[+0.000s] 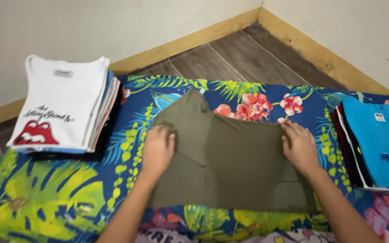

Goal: The person folds a shirt by hand on a padded surface, smoothing the fabric multiple times and folding the sleeves and body until it is a rectangular shape, then places it on a stack of other folded clothes.

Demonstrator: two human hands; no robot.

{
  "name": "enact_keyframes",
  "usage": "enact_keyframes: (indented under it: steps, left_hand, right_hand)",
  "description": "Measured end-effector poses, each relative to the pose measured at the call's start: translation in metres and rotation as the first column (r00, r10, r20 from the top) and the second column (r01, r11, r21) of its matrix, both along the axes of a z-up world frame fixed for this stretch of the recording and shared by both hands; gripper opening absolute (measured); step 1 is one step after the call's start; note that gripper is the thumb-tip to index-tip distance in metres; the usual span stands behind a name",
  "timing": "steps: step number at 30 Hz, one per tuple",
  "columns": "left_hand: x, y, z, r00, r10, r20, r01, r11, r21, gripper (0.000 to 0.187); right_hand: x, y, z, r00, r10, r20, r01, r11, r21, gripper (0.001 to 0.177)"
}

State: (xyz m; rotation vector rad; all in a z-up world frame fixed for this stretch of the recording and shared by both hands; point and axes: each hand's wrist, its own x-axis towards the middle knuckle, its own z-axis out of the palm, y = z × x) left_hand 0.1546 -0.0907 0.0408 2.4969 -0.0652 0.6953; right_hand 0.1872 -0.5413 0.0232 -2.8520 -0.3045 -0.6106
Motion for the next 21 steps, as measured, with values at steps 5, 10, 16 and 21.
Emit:
enact_keyframes:
  steps: [5, 10, 16, 21]
  left_hand:
    - [0.048, -0.088, -0.033, 0.901, -0.34, -0.27, 0.389, 0.908, 0.156, 0.029]
    - [0.087, -0.122, -0.054, 0.884, -0.449, -0.132, 0.467, 0.833, 0.295, 0.063]
    - [0.106, -0.131, -0.058, 0.951, -0.295, -0.097, 0.309, 0.868, 0.39, 0.065]
    - [0.068, -0.175, -0.044, 0.967, -0.195, -0.163, 0.255, 0.739, 0.624, 0.069]
  right_hand:
    - [0.046, -0.014, -0.006, 0.999, 0.014, -0.039, -0.013, 1.0, 0.015, 0.033]
    - [0.074, -0.048, -0.018, 0.969, -0.155, -0.19, 0.181, 0.976, 0.123, 0.015]
    - [0.071, -0.018, 0.0, 0.993, -0.115, 0.009, 0.115, 0.993, -0.038, 0.031]
    - [0.013, 0.066, 0.001, 0.932, 0.331, 0.146, -0.354, 0.92, 0.169, 0.043]
